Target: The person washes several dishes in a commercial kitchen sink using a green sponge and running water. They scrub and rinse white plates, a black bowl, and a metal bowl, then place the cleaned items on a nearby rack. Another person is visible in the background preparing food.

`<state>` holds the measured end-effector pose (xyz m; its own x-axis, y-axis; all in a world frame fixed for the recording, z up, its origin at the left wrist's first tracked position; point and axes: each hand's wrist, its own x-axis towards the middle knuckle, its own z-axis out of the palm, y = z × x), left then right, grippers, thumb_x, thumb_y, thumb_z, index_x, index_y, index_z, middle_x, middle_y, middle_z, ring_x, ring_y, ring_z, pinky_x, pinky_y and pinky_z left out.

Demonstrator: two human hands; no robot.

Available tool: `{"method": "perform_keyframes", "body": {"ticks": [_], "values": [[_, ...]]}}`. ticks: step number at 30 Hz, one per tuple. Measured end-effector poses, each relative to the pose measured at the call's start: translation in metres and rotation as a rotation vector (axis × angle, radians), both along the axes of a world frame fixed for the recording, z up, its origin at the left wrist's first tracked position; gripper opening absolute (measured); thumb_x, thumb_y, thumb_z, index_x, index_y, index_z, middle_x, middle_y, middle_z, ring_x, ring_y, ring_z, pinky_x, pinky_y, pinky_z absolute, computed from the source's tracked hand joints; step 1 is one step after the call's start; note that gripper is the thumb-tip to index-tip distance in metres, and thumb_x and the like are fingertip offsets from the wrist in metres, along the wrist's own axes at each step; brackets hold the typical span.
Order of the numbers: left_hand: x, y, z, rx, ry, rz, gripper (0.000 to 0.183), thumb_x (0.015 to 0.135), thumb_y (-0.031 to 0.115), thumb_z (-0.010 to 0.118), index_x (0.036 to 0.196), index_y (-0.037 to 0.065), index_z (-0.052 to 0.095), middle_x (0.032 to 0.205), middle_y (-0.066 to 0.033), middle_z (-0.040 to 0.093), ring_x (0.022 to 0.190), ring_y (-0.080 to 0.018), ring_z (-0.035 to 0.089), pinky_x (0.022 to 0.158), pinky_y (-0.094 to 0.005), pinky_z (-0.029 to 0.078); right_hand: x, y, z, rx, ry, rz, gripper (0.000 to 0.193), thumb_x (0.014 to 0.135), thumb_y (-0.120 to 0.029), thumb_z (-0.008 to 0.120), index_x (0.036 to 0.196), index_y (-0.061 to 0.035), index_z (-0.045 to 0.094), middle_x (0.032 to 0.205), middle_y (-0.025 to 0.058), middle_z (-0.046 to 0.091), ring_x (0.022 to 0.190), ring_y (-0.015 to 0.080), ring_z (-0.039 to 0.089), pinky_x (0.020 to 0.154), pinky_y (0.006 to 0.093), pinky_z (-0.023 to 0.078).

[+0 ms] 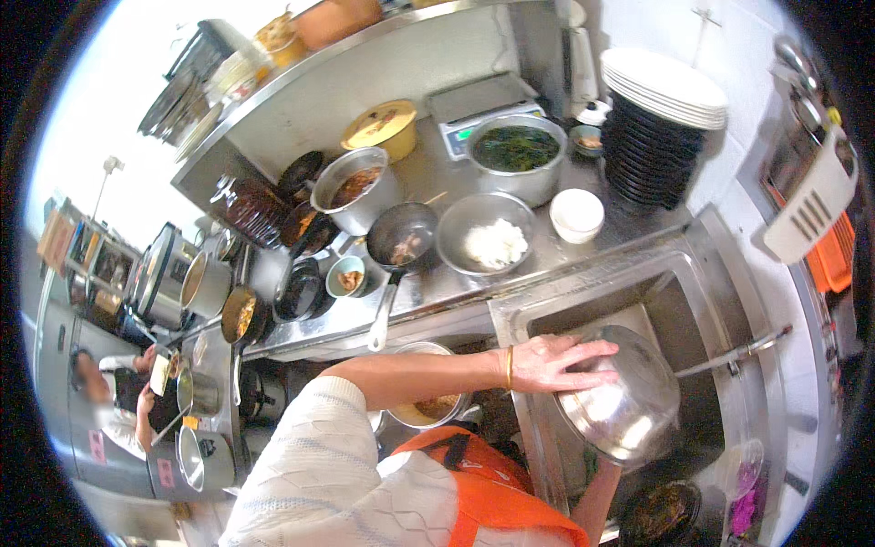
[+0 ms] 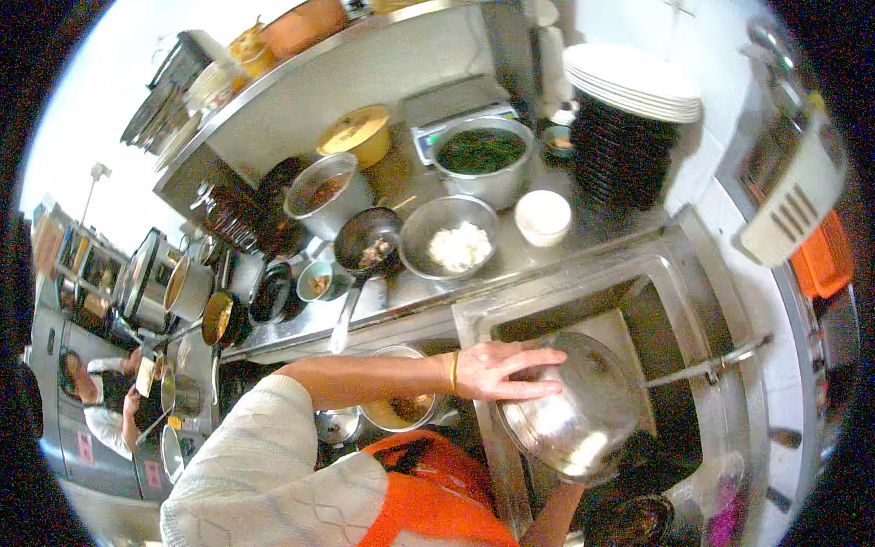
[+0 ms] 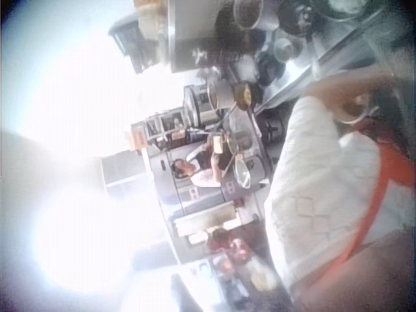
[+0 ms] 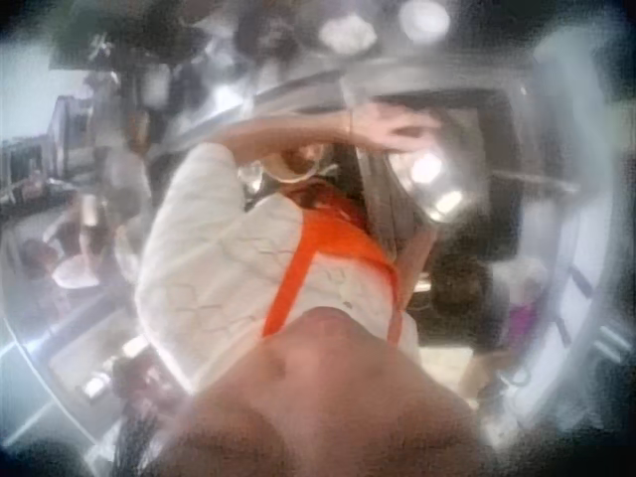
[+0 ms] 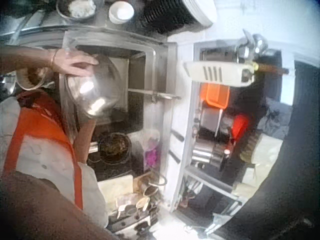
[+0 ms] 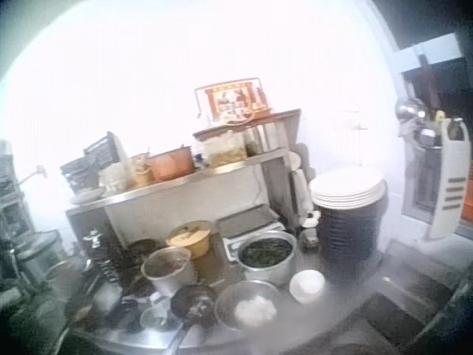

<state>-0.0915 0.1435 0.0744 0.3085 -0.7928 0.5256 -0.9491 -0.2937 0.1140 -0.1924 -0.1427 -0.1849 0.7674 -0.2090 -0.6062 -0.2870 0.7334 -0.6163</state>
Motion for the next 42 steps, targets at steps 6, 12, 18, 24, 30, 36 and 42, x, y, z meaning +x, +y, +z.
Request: {"method": "perform_keyframes", "body": {"ticks": [6, 12, 18, 24, 30, 36, 42], "values": [[-0.014, 0.019, 0.010, -0.123, -0.079, 0.003, 0.053, 0.076, 0.011, 0.056, 0.126, 0.018, 0.042, 0.128, -0.0192, 0.039, 0.073, -0.0235, 0.058, 0.052, -0.0286, 0.051, -0.016, 0.012, 0.011, -0.200, 0.120, 0.171, 0.040, 0.083, -0.035, 0.051, 0.113, -0.0080, 0.049, 0.109, 0.0098, 0.053, 0.095, 0.0256, 0.053, 0.080, 0.0399, 0.046], [-0.023, 0.018, 0.023, -0.268, 0.877, 0.469, 0.076, 0.068, -0.004, 0.052, 0.136, 0.011, 0.023, 0.121, -0.0200, 0.043, 0.083, -0.0329, 0.058, 0.073, -0.0411, 0.049, 0.000, 0.026, 0.007, -0.402, 0.159, 0.413, 0.037, 0.083, -0.033, 0.051, 0.110, -0.0068, 0.050, 0.107, 0.0109, 0.054, 0.093, 0.0259, 0.054, 0.078, 0.0397, 0.046], [-0.047, 0.080, 0.030, -0.987, 2.349, 0.413, 0.031, 0.077, 0.001, 0.049, 0.103, -0.016, 0.044, 0.088, -0.0235, 0.060, 0.070, -0.0315, 0.064, 0.061, -0.0329, 0.058, 0.006, 0.030, 0.001, -0.647, 0.167, 0.641, 0.035, 0.083, -0.031, 0.051, 0.107, -0.0057, 0.052, 0.104, 0.0119, 0.055, 0.091, 0.0262, 0.054, 0.076, 0.0396, 0.046], [-0.111, 0.182, 0.046, -1.292, 2.044, 0.502, 0.028, 0.078, 0.005, 0.051, 0.101, -0.011, 0.047, 0.084, -0.0193, 0.061, 0.072, -0.0274, 0.064, 0.063, -0.0348, 0.058, -0.002, 0.031, -0.006, -1.017, 0.100, 0.760, 0.032, 0.083, -0.029, 0.051, 0.104, -0.0046, 0.053, 0.102, 0.0130, 0.056, 0.088, 0.0266, 0.055, 0.074, 0.0394, 0.046], [-0.153, 0.299, 0.099, -1.574, 1.719, 0.849, 0.022, 0.077, 0.003, 0.053, 0.096, -0.007, 0.050, 0.083, -0.0161, 0.061, 0.075, -0.0221, 0.064, 0.062, -0.0318, 0.058, -0.020, 0.036, -0.014, -1.332, 0.059, 0.772, 0.030, 0.083, -0.027, 0.051, 0.101, -0.0035, 0.055, 0.099, 0.0141, 0.057, 0.086, 0.0269, 0.055, 0.072, 0.0392, 0.046], [-0.194, 0.429, 0.219, -1.703, 0.959, 1.037, 0.022, 0.073, 0.003, 0.054, 0.094, -0.003, 0.050, 0.078, -0.0116, 0.060, 0.060, -0.0192, 0.063, 0.047, -0.0258, 0.056, -0.037, 0.041, -0.019, -1.559, 0.001, 0.751, 0.028, 0.082, -0.025, 0.051, 0.098, -0.0023, 0.056, 0.097, 0.0152, 0.057, 0.084, 0.0272, 0.056, 0.071, 0.0390, 0.046], [-0.169, 0.539, 0.363, -1.768, 0.481, 0.782, 0.028, 0.079, 0.001, 0.050, 0.101, -0.009, 0.036, 0.105, -0.0315, 0.045, 0.093, -0.0364, 0.058, 0.065, -0.0249, 0.059, -0.061, 0.037, -0.027, -1.682, -0.062, 0.708, 0.026, 0.082, -0.023, 0.052, 0.095, -0.0012, 0.058, 0.094, 0.0162, 0.058, 0.081, 0.0276, 0.056, 0.069, 0.0388, 0.046]]}}
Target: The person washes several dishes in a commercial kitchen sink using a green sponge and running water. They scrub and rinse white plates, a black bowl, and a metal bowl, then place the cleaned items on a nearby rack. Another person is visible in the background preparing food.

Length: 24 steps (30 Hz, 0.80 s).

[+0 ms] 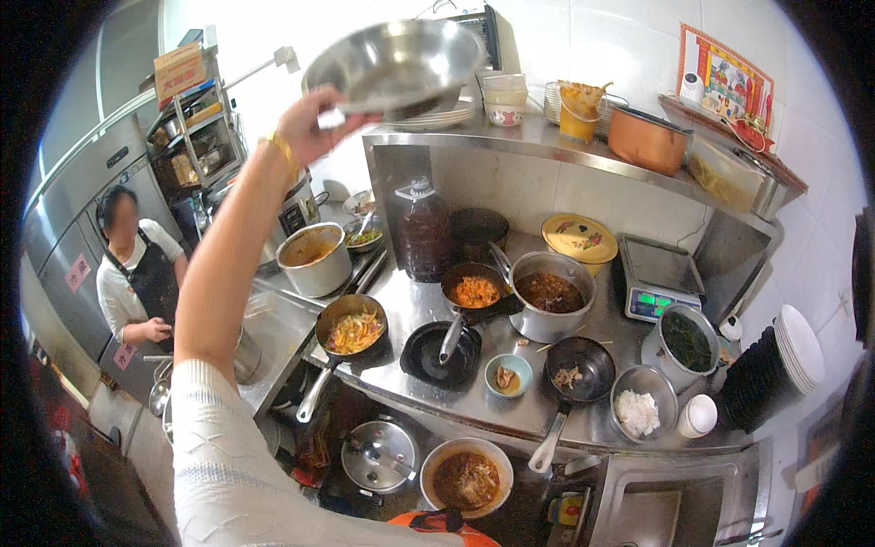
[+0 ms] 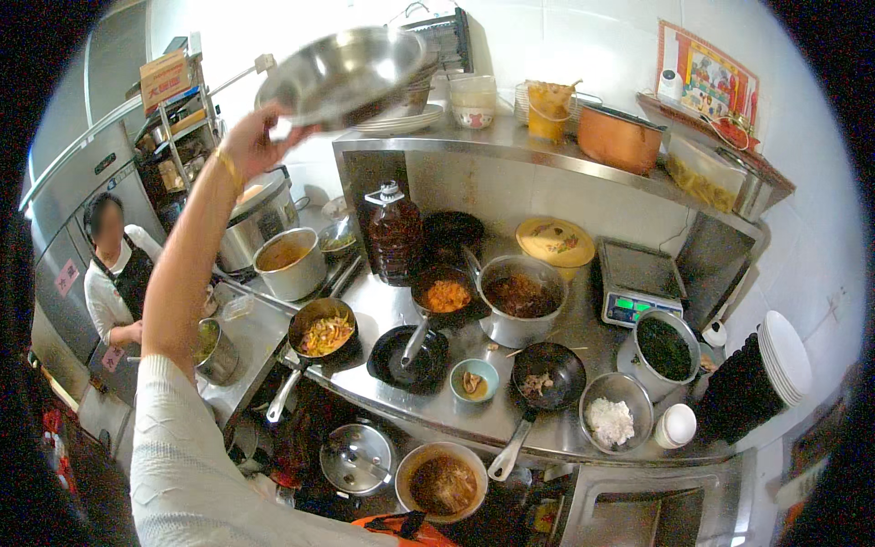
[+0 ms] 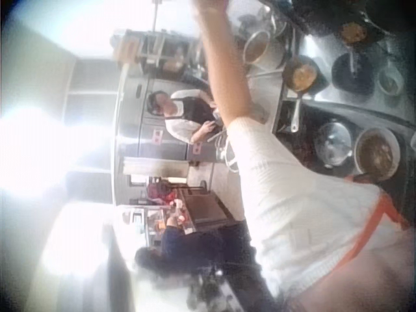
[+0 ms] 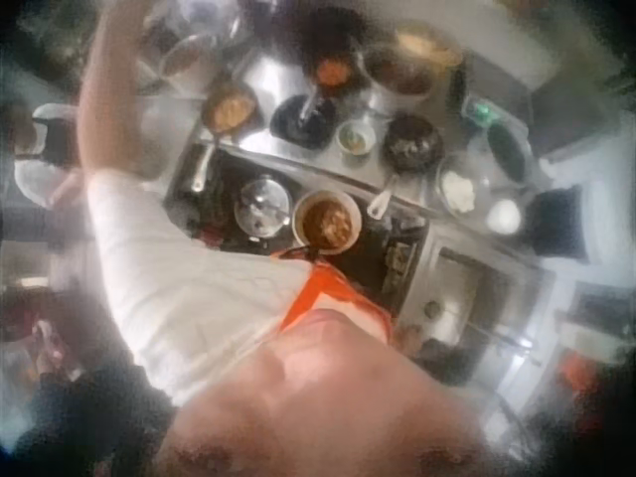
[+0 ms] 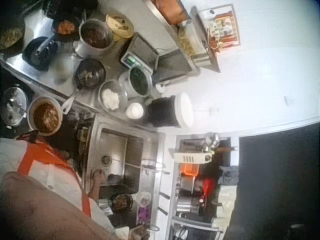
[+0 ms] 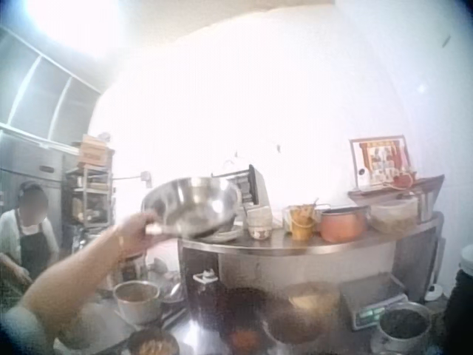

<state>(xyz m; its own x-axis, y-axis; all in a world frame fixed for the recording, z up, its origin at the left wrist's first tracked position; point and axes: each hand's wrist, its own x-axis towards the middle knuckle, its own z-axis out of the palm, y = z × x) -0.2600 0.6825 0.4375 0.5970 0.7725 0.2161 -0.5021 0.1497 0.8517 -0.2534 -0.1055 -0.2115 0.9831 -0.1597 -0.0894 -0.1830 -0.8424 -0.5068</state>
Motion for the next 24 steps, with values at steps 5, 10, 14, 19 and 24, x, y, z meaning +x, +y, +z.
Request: {"method": "perform_keyframes", "body": {"ticks": [5, 10, 14, 19, 24], "values": [[0.072, 0.071, 0.072, -0.029, -0.171, 0.001, 0.054, 0.080, -0.004, 0.042, 0.124, -0.006, 0.012, 0.111, -0.0351, 0.037, 0.092, -0.0449, 0.055, 0.071, -0.0324, 0.058, -0.008, -0.015, -0.022, -0.028, -0.099, 0.104, 0.025, 0.082, -0.021, 0.052, 0.093, -0.0003, 0.059, 0.092, 0.0171, 0.059, 0.079, 0.0279, 0.056, 0.067, 0.0387, 0.046], [0.152, 0.116, 0.097, -0.058, -0.169, 0.139, 0.038, 0.082, 0.000, 0.042, 0.113, -0.012, 0.022, 0.106, -0.0343, 0.040, 0.082, -0.0435, 0.059, 0.063, -0.0330, 0.060, -0.013, -0.023, -0.045, -0.494, 0.209, 0.185, 0.024, 0.081, -0.024, 0.052, 0.085, -0.0036, 0.063, 0.086, 0.0149, 0.062, 0.075, 0.0282, 0.060, 0.063, 0.0407, 0.048], [0.199, 0.135, 0.105, -0.081, -0.228, 0.253, 0.037, 0.085, 0.008, 0.046, 0.108, -0.013, 0.027, 0.105, -0.0328, 0.042, 0.071, -0.0411, 0.061, 0.058, -0.0349, 0.060, -0.027, -0.018, -0.049, -0.650, 0.362, 0.116, 0.023, 0.081, -0.026, 0.053, 0.080, -0.0068, 0.065, 0.080, 0.0115, 0.064, 0.071, 0.0271, 0.062, 0.059, 0.0409, 0.049], [0.223, 0.167, 0.098, -0.065, -0.284, 0.223, 0.041, 0.087, 0.010, 0.043, 0.118, -0.010, 0.025, 0.114, -0.0329, 0.039, 0.083, -0.0441, 0.058, 0.060, -0.0360, 0.060, -0.037, -0.006, -0.034, -0.624, 0.347, 0.066, 0.022, 0.081, -0.026, 0.052, 0.082, -0.0076, 0.064, 0.081, 0.0110, 0.064, 0.072, 0.0257, 0.060, 0.060, 0.0394, 0.049], [0.224, 0.201, 0.087, -0.085, -0.234, 0.174, 0.043, 0.087, 0.011, 0.045, 0.122, -0.009, 0.030, 0.121, -0.0274, 0.037, 0.094, -0.0412, 0.054, 0.064, -0.0334, 0.059, -0.035, 0.003, -0.020, -0.633, 0.350, 0.041, 0.022, 0.082, -0.026, 0.051, 0.084, -0.0084, 0.064, 0.082, 0.0106, 0.063, 0.072, 0.0243, 0.059, 0.061, 0.0378, 0.048]]}}
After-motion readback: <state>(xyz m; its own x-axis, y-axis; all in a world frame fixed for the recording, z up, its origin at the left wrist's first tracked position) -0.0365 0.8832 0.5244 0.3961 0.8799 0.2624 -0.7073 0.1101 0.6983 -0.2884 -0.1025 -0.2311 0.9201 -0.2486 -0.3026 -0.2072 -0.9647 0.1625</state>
